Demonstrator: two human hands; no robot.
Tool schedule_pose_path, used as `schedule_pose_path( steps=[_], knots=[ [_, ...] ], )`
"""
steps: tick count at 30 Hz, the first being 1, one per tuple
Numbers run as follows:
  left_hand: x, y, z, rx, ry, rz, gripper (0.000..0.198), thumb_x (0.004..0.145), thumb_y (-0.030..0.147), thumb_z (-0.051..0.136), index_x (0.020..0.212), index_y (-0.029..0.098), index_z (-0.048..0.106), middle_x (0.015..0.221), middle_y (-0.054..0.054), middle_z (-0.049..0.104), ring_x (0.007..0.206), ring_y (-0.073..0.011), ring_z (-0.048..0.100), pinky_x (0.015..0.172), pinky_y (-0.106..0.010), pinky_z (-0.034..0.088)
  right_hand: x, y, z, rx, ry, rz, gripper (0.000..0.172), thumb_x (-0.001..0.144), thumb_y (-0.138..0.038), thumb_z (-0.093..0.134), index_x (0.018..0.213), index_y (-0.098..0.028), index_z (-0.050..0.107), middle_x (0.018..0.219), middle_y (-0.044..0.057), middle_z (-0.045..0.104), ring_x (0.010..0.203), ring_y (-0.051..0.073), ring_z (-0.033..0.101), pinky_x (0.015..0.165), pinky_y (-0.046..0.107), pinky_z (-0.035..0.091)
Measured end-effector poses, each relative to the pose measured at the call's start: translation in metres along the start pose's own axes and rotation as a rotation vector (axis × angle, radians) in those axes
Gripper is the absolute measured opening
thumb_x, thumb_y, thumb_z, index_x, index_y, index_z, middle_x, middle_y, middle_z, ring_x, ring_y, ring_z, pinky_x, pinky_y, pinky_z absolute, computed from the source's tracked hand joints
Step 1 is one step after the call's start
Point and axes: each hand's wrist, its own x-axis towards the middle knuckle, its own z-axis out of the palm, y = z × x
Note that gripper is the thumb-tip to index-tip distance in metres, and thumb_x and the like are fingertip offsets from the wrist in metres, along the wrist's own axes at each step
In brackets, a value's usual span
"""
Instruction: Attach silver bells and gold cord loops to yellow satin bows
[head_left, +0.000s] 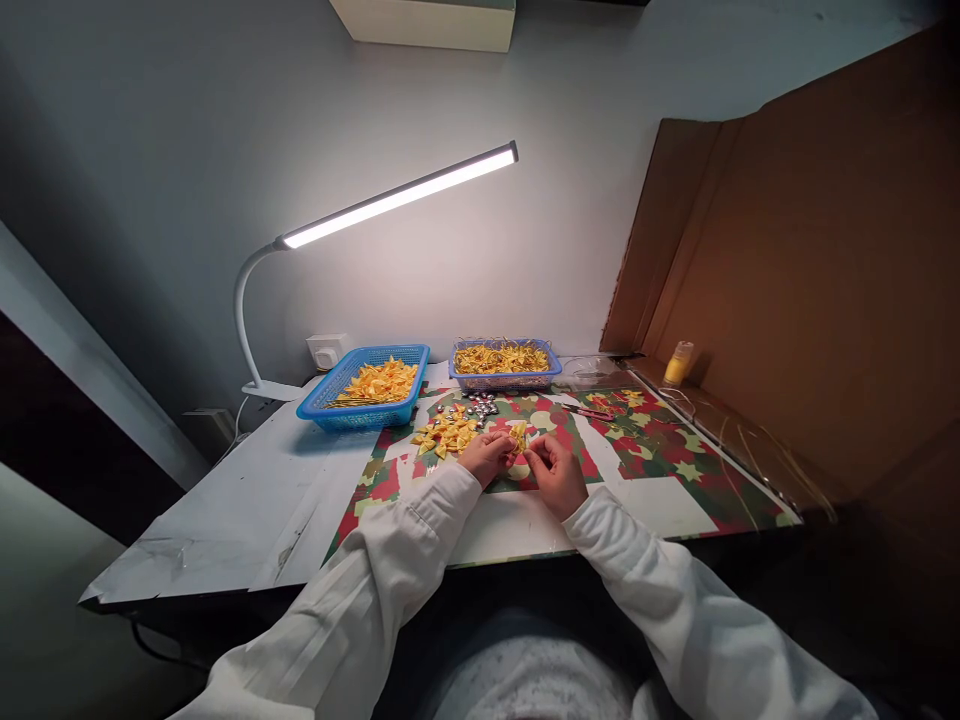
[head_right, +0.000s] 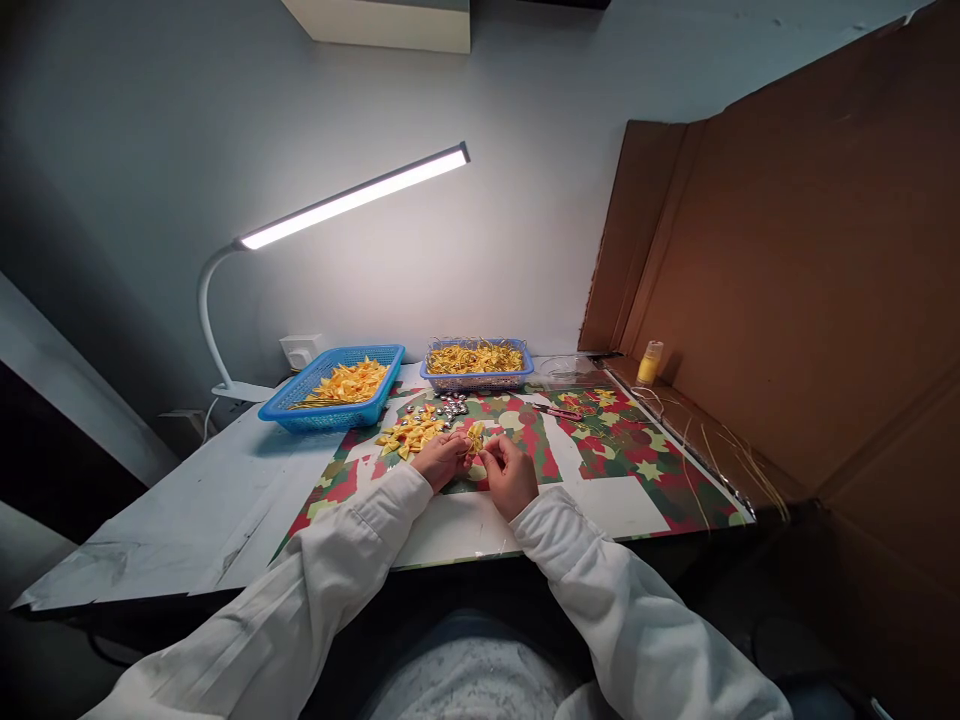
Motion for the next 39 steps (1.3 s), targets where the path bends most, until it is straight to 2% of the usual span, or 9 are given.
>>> schedule_pose_path(
  steps=[8,16,20,25,34,37,39],
  knots=[
    [-0.003,0.003,0.003,-0.031,-0.029,-0.039,0.031,0.087,0.031,0.052,0.114,0.015,0.053,0.114,-0.009,0.057,0.095,-0.0198,0.058,0.080,-0.040,0.051,0.000,-0.002,0.001,0.010,0.005,-0.005,0.017,0.079,-0.034,0.050,0.068,-0.021,0.048,0.059,0.001,0.061,0.055,0.016,0.057,0.053,0.027,0.045],
    [-0.002,0.003,0.009,-0.053,0.012,-0.056,0.032,0.086,0.031,0.053,0.114,0.015,0.053,0.113,-0.009,0.057,0.095,-0.0201,0.059,0.079,-0.041,0.051,0.003,-0.001,0.004,0.024,0.009,-0.003,0.016,0.080,-0.033,0.049,0.071,-0.020,0.050,0.062,0.002,0.062,0.057,0.016,0.059,0.054,0.027,0.046],
    [-0.002,0.008,0.008,-0.053,0.021,-0.087,0.032,0.086,0.031,0.052,0.114,0.015,0.053,0.112,-0.009,0.057,0.094,-0.0198,0.059,0.079,-0.040,0.051,0.003,-0.005,0.002,0.024,0.051,-0.009,0.016,0.081,-0.034,0.049,0.074,-0.020,0.051,0.063,0.001,0.062,0.057,0.016,0.059,0.054,0.027,0.046],
    [-0.004,0.011,0.007,-0.022,-0.028,-0.159,0.030,0.087,0.032,0.052,0.111,0.014,0.054,0.109,-0.008,0.059,0.091,-0.0186,0.060,0.076,-0.038,0.052,0.003,-0.007,0.000,0.023,0.097,-0.007,0.015,0.081,-0.034,0.050,0.078,-0.019,0.053,0.068,0.003,0.066,0.060,0.017,0.062,0.057,0.029,0.049],
    [-0.006,0.008,0.004,0.024,0.026,-0.028,0.030,0.087,0.030,0.053,0.111,0.014,0.054,0.108,-0.008,0.059,0.089,-0.0181,0.060,0.075,-0.037,0.052,0.003,-0.007,-0.002,-0.004,0.102,0.023,0.019,0.078,-0.036,0.055,0.079,-0.018,0.059,0.067,0.005,0.068,0.060,0.019,0.064,0.053,0.028,0.049],
    [-0.005,0.008,0.004,0.029,0.032,0.025,0.025,0.087,0.030,0.052,0.106,0.013,0.056,0.099,-0.006,0.061,0.080,-0.0150,0.060,0.068,-0.033,0.053,0.003,-0.004,-0.002,-0.014,0.103,0.035,0.018,0.077,-0.035,0.055,0.076,-0.018,0.060,0.065,0.005,0.068,0.059,0.019,0.064,0.053,0.029,0.049],
    [-0.005,0.009,0.005,0.025,0.030,0.067,0.022,0.085,0.031,0.054,0.097,0.012,0.058,0.085,-0.003,0.062,0.067,-0.0111,0.059,0.060,-0.027,0.051,0.004,-0.001,-0.002,-0.023,0.099,0.037,0.020,0.078,-0.037,0.054,0.075,-0.018,0.059,0.064,0.006,0.067,0.058,0.020,0.063,0.052,0.029,0.049]
  ],
)
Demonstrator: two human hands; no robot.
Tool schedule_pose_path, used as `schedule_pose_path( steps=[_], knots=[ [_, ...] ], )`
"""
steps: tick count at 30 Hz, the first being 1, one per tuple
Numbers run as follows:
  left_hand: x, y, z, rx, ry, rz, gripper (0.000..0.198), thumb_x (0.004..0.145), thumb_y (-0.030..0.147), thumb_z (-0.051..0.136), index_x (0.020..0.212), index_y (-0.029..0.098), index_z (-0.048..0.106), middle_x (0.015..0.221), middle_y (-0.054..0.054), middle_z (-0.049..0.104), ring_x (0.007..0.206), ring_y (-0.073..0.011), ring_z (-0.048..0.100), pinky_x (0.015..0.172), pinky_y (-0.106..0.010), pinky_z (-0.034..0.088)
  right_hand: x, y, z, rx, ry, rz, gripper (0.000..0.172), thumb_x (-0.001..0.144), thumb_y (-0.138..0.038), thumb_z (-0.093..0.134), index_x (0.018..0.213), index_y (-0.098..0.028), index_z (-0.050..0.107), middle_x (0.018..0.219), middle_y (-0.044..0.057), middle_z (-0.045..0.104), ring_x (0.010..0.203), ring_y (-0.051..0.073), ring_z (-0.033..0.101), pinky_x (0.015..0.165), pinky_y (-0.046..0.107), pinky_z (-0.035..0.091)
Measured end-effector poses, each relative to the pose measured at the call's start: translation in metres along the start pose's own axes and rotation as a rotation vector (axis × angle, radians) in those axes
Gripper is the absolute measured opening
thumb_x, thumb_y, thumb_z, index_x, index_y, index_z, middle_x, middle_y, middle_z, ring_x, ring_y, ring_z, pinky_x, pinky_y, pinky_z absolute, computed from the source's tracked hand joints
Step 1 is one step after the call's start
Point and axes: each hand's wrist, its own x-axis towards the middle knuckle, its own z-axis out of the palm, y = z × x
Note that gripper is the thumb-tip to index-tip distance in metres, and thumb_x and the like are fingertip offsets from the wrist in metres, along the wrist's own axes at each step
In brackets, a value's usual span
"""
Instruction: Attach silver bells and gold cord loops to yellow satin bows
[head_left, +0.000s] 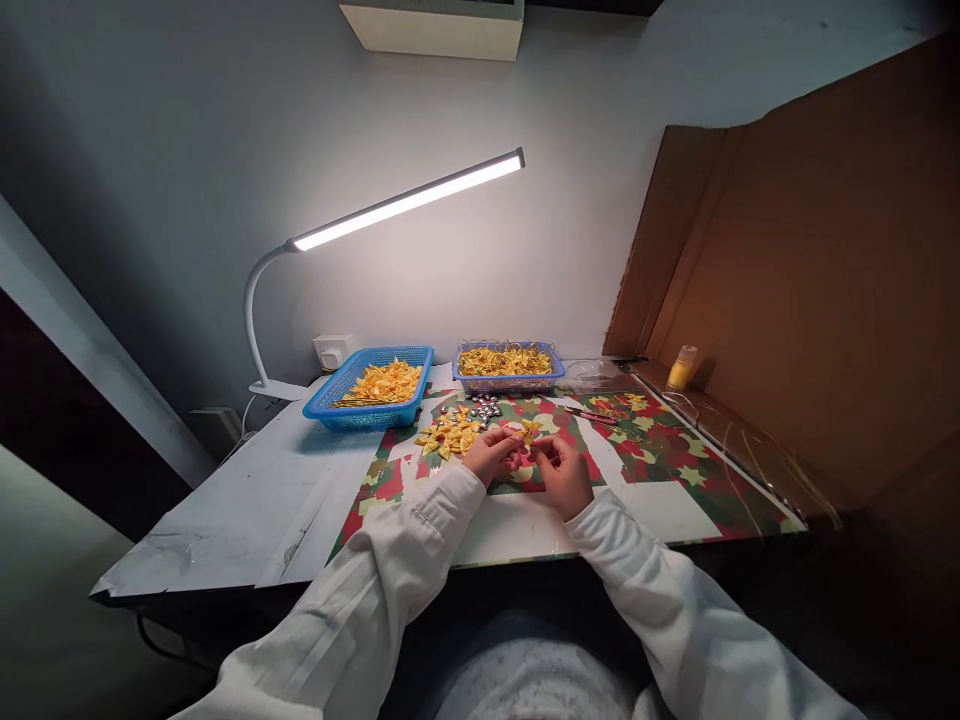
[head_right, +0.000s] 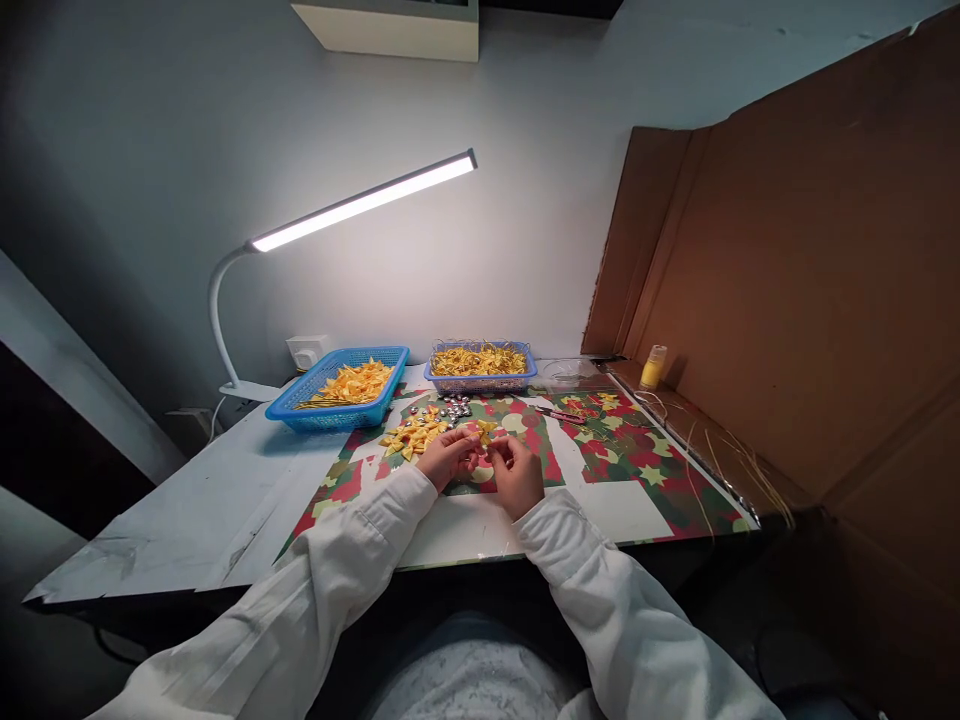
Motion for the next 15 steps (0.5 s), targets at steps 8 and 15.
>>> schedule_pose_path(
  steps=[8,15],
  knots=[
    [-0.0029,0.0014,0.0021,0.029,-0.005,0.137,0.040,0.053,0.046,0.078,0.065,0.012,0.062,0.055,0.004,0.059,0.042,-0.0048,0.046,0.046,-0.021,0.038,0.0003,0.0056,0.0018,-0.037,-0.018,-0.059,0.029,0.082,-0.043,0.048,0.070,-0.018,0.057,0.059,0.004,0.064,0.052,0.017,0.058,0.050,0.028,0.046],
    [0.0019,-0.0050,-0.0030,0.231,-0.001,0.146,0.023,0.086,0.029,0.055,0.073,0.011,0.057,0.058,0.005,0.053,0.045,-0.0049,0.047,0.044,-0.019,0.041,0.0020,0.0016,-0.0002,-0.145,0.108,-0.181,0.018,0.078,-0.032,0.056,0.069,-0.019,0.062,0.068,0.005,0.063,0.069,0.021,0.058,0.066,0.034,0.047]
  ],
)
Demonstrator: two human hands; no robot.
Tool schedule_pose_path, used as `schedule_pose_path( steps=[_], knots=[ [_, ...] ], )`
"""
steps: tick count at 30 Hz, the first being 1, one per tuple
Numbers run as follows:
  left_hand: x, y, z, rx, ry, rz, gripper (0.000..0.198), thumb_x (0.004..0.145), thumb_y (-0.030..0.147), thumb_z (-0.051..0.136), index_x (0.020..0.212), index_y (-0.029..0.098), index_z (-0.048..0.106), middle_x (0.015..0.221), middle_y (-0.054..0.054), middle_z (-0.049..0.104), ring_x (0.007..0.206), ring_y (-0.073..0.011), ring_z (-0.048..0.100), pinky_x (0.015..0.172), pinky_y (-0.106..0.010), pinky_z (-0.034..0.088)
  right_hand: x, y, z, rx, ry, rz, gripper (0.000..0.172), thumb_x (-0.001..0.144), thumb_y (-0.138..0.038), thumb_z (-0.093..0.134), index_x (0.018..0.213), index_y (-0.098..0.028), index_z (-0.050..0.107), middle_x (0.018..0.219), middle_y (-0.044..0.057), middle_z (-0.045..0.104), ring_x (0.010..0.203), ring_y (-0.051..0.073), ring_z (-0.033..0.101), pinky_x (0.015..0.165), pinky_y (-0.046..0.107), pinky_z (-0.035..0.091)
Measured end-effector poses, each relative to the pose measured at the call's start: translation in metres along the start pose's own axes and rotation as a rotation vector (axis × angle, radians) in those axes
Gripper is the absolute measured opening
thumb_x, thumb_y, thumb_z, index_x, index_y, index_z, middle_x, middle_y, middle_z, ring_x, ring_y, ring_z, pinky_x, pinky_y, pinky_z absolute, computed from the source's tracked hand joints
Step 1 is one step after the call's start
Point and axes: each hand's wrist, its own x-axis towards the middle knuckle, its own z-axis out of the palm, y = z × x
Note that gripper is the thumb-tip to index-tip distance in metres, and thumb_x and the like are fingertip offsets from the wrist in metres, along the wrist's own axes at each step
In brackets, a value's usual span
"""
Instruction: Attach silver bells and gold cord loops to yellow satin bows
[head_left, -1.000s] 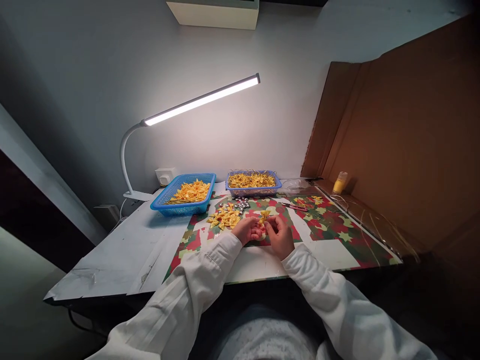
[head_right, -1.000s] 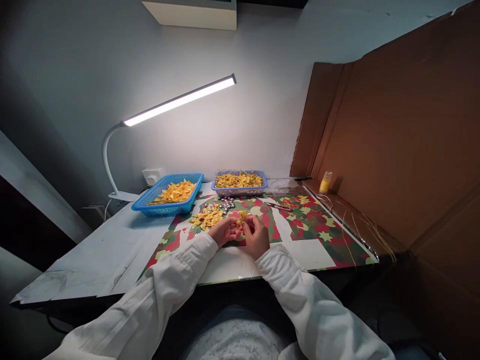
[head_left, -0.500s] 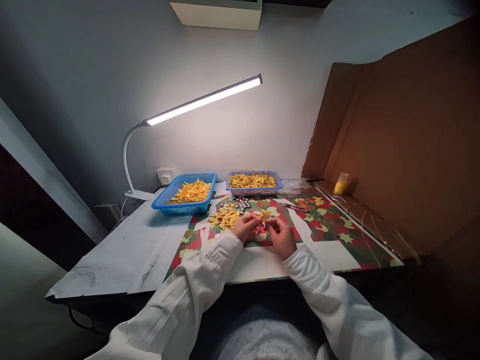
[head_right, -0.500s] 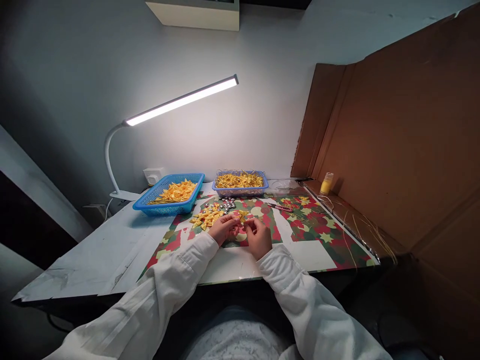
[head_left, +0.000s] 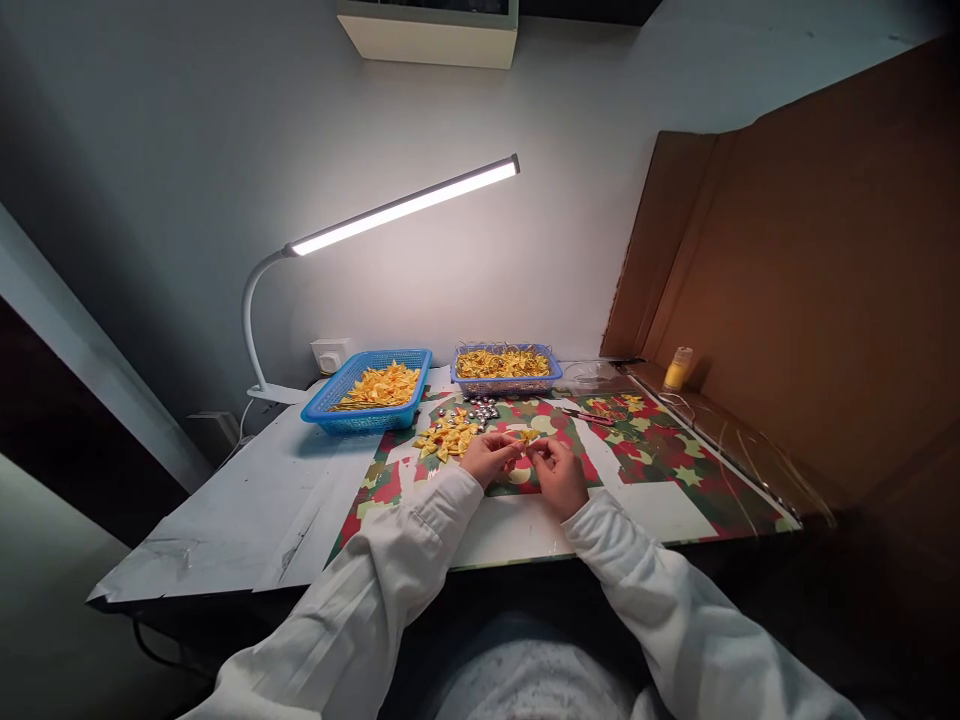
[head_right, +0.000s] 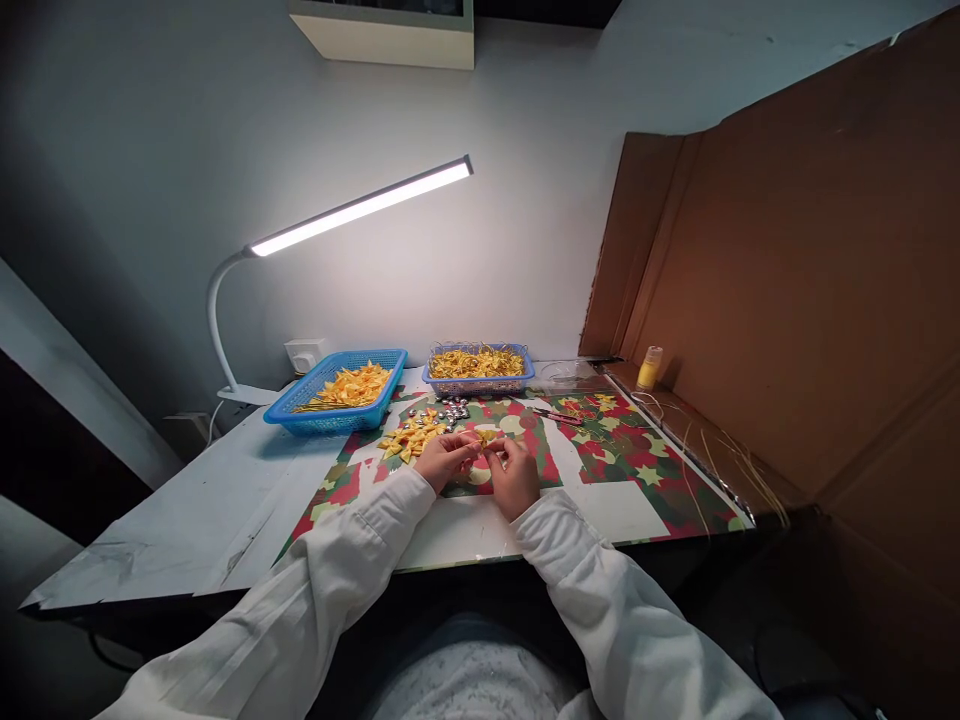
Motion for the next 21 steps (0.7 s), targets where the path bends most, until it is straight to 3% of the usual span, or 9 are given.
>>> schedule_pose_path(
  steps=[4,7,11,14,21],
  knots=[
    [0.000,0.000,-0.002,0.110,0.103,0.082,0.024,0.080,0.033,0.060,0.070,0.011,0.057,0.054,0.005,0.053,0.042,-0.0049,0.045,0.042,-0.019,0.039,0.001,-0.009,-0.006,-0.092,0.155,-0.087,0.009,0.073,-0.029,0.063,0.073,-0.021,0.068,0.090,0.007,0.057,0.092,0.025,0.050,0.085,0.043,0.039],
    [-0.003,0.003,-0.002,0.201,0.202,0.185,0.025,0.071,0.035,0.065,0.062,0.013,0.059,0.048,0.004,0.052,0.041,-0.0063,0.044,0.041,-0.020,0.037,0.002,-0.014,-0.009,-0.111,0.159,-0.148,0.009,0.072,-0.029,0.065,0.077,-0.023,0.070,0.088,0.005,0.054,0.089,0.023,0.049,0.084,0.042,0.040],
    [-0.009,0.009,0.003,0.353,0.303,0.354,0.012,0.063,0.027,0.065,0.061,0.015,0.063,0.050,0.002,0.055,0.046,-0.0085,0.046,0.046,-0.021,0.037,0.005,-0.013,-0.013,-0.105,0.161,-0.182,0.018,0.083,-0.026,0.052,0.090,-0.021,0.068,0.090,0.006,0.056,0.091,0.022,0.051,0.084,0.040,0.040],
    [-0.013,0.015,0.006,0.455,0.326,0.475,0.003,0.061,0.019,0.063,0.059,0.017,0.064,0.051,0.002,0.054,0.047,-0.0083,0.044,0.048,-0.021,0.037,0.008,-0.010,-0.014,-0.099,0.110,-0.200,0.015,0.082,-0.025,0.055,0.085,-0.021,0.069,0.086,0.005,0.059,0.089,0.021,0.053,0.082,0.038,0.042],
    [-0.014,0.017,0.006,0.595,0.330,0.641,0.009,0.068,0.019,0.056,0.063,0.018,0.063,0.054,0.002,0.051,0.048,-0.0087,0.044,0.050,-0.022,0.039,0.008,-0.006,-0.012,-0.084,0.090,-0.145,0.008,0.072,-0.027,0.067,0.074,-0.020,0.068,0.082,0.005,0.060,0.085,0.023,0.054,0.079,0.039,0.043]
  ],
)
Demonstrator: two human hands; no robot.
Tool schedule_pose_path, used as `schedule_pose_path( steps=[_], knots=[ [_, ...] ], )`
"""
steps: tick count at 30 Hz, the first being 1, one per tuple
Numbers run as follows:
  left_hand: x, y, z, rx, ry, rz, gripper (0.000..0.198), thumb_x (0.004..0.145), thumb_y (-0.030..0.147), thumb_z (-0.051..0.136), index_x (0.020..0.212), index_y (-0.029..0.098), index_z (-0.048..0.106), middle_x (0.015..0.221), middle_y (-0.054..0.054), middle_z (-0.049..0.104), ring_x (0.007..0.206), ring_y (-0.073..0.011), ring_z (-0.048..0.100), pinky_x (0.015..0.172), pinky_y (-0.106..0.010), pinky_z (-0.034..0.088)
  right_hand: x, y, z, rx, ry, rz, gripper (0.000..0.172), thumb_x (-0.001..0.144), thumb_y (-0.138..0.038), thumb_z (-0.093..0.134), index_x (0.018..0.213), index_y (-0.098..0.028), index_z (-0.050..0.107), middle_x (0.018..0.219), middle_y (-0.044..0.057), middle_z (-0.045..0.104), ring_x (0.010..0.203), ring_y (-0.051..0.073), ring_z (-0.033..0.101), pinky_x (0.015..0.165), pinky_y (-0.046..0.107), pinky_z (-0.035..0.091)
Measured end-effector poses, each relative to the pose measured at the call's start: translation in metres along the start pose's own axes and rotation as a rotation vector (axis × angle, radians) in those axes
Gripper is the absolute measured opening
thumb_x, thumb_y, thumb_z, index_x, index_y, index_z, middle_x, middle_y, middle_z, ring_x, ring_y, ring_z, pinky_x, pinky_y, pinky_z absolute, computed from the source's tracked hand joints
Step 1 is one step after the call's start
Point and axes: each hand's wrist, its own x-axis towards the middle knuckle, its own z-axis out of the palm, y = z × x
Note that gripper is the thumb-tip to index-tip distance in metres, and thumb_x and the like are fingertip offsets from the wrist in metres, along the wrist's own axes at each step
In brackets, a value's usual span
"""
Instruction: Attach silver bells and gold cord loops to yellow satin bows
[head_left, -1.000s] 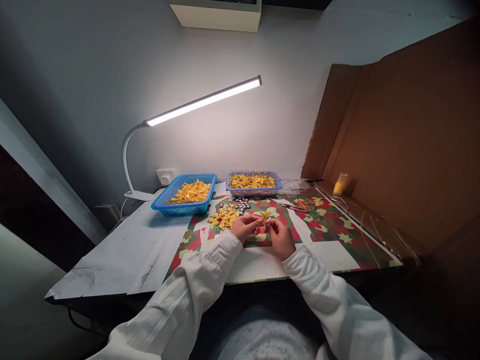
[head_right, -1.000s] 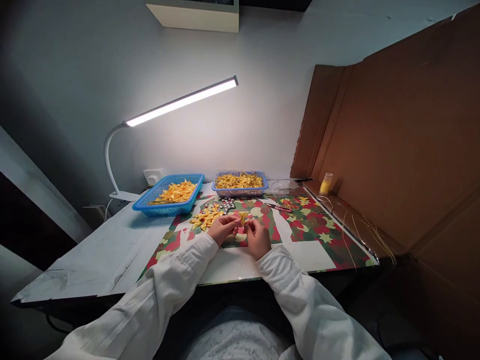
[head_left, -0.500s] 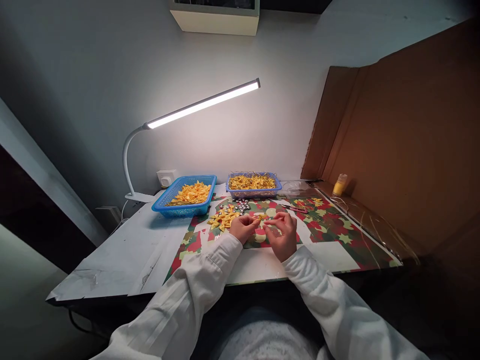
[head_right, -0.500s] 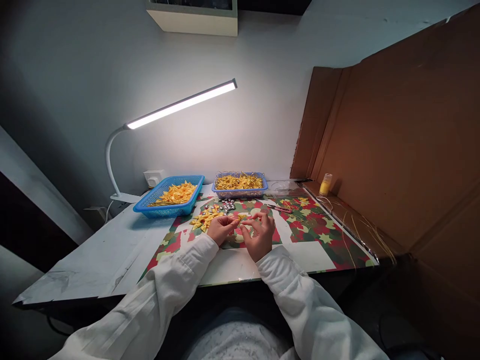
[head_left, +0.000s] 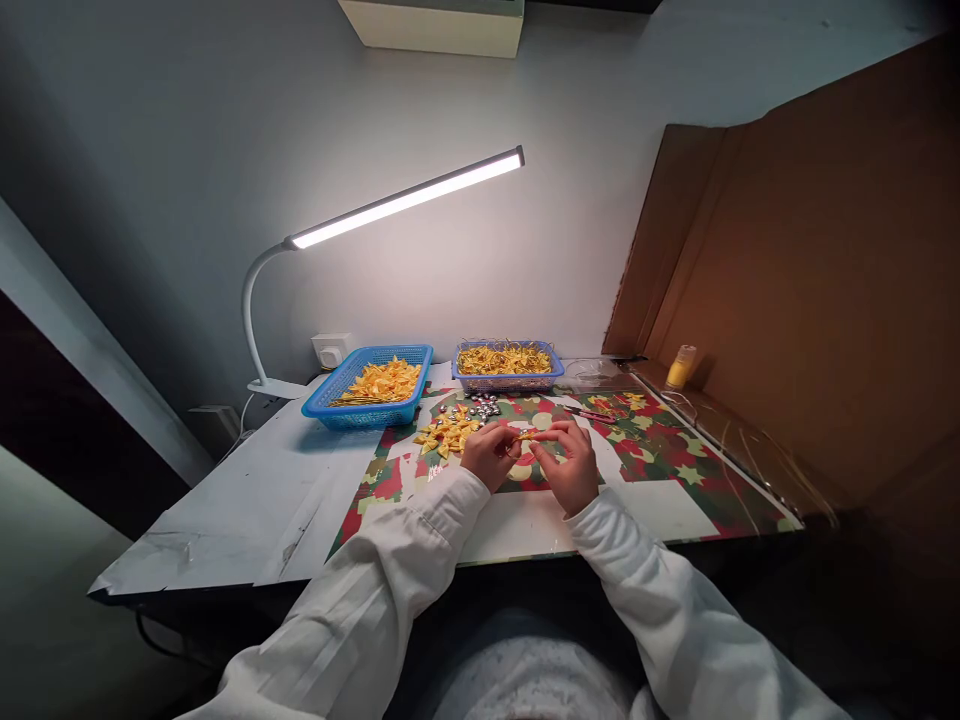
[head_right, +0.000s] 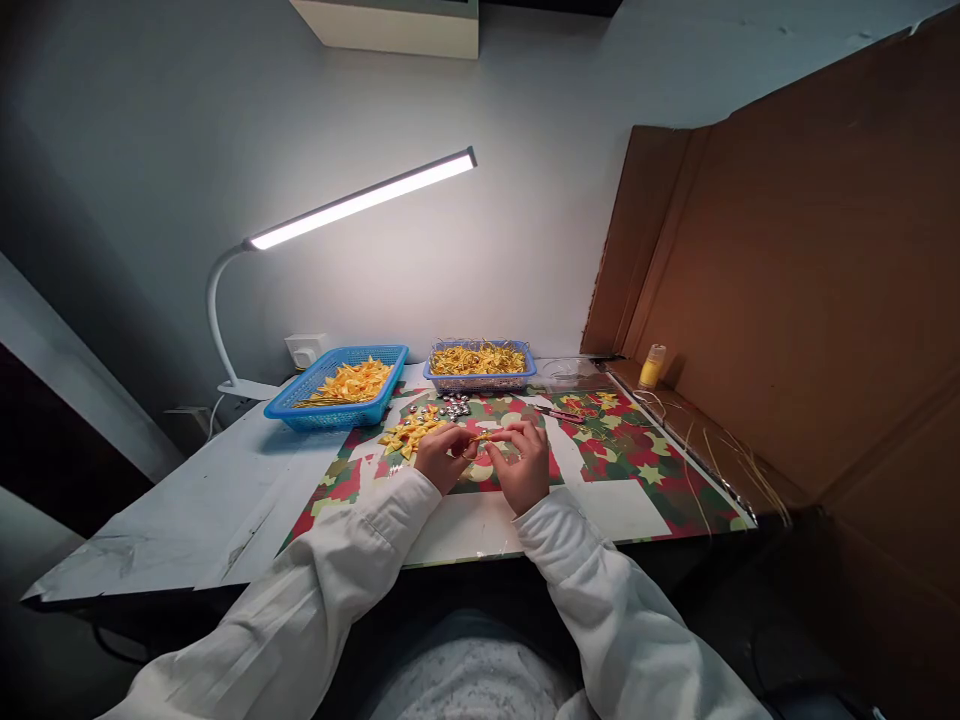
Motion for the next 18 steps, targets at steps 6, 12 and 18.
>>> schedule_pose_path(
  steps=[6,12,18],
  knots=[
    [-0.0010,0.0004,0.0004,0.045,-0.029,0.040,0.010,0.071,0.020,0.054,0.066,0.018,0.063,0.057,0.001,0.053,0.048,-0.0088,0.046,0.051,-0.022,0.041,0.0009,0.0037,0.0019,0.079,-0.034,0.098,0.017,0.071,-0.036,0.067,0.070,-0.018,0.067,0.081,0.005,0.061,0.082,0.022,0.058,0.072,0.035,0.046],
    [-0.0012,0.0031,-0.0001,0.052,-0.084,0.030,0.012,0.073,0.022,0.053,0.065,0.019,0.062,0.059,-0.001,0.054,0.050,-0.0098,0.046,0.052,-0.023,0.042,-0.0002,0.0057,0.0044,0.142,-0.063,0.148,0.015,0.070,-0.036,0.069,0.072,-0.021,0.071,0.081,0.004,0.060,0.084,0.021,0.058,0.078,0.036,0.045],
    [-0.0019,0.0027,0.0026,0.053,-0.120,-0.006,0.011,0.071,0.019,0.054,0.062,0.018,0.060,0.057,0.000,0.053,0.051,-0.0100,0.045,0.052,-0.023,0.040,0.0014,0.0018,0.0020,0.221,-0.049,0.183,0.012,0.069,-0.033,0.070,0.066,-0.021,0.069,0.083,0.005,0.063,0.087,0.022,0.056,0.085,0.040,0.042]
  ],
)
